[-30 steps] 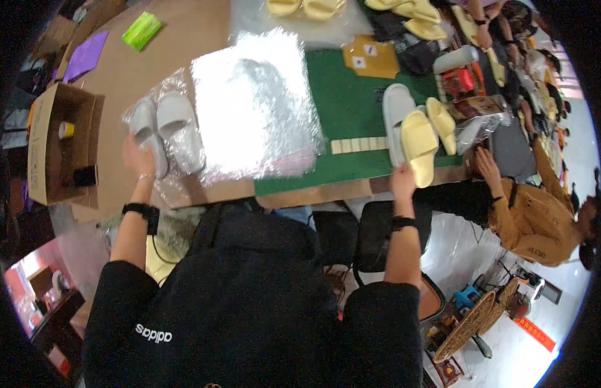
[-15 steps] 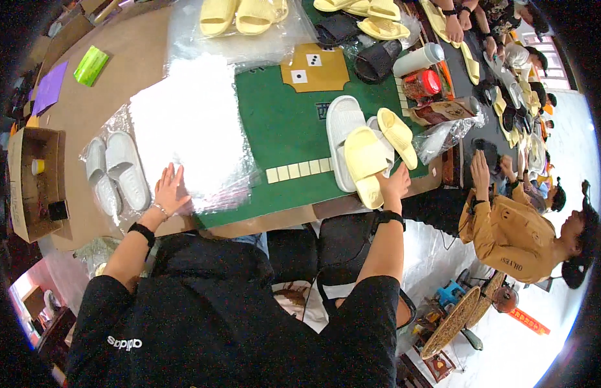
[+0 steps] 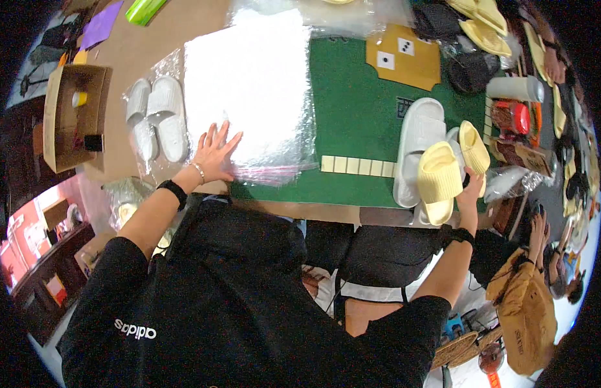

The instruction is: Packing pairs of slippers into individual plastic bags and then into a larger transport sack for shipping.

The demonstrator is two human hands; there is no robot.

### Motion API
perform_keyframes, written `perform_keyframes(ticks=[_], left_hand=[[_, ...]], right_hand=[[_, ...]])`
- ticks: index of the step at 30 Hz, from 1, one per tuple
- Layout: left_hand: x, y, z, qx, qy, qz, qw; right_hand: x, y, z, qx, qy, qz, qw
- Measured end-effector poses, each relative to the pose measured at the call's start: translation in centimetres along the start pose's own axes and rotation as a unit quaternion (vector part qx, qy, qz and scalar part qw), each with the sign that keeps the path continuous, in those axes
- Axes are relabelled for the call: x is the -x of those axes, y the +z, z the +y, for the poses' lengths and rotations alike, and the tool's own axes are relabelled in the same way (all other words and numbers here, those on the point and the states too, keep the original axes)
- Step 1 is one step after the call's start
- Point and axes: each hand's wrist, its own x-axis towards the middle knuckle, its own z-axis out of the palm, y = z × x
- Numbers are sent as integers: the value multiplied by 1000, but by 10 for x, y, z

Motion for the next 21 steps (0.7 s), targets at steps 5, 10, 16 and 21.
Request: perform_keyframes(ticks=[5,10,16,21], left_hand=[[-2,3,-3,3,34,32,999],[7,13,-12,17,51,62,997],[16,33,-19,60,207,179,960],[11,46,-17,54,183,240,952]], right_hand=[[2,-23,-3,-148,67,-1,987],[9,-51,-77,-159,51,66,984],[30,-105,-249,-198,42,175,964],[73,-59,-340,-266,38,138,953]])
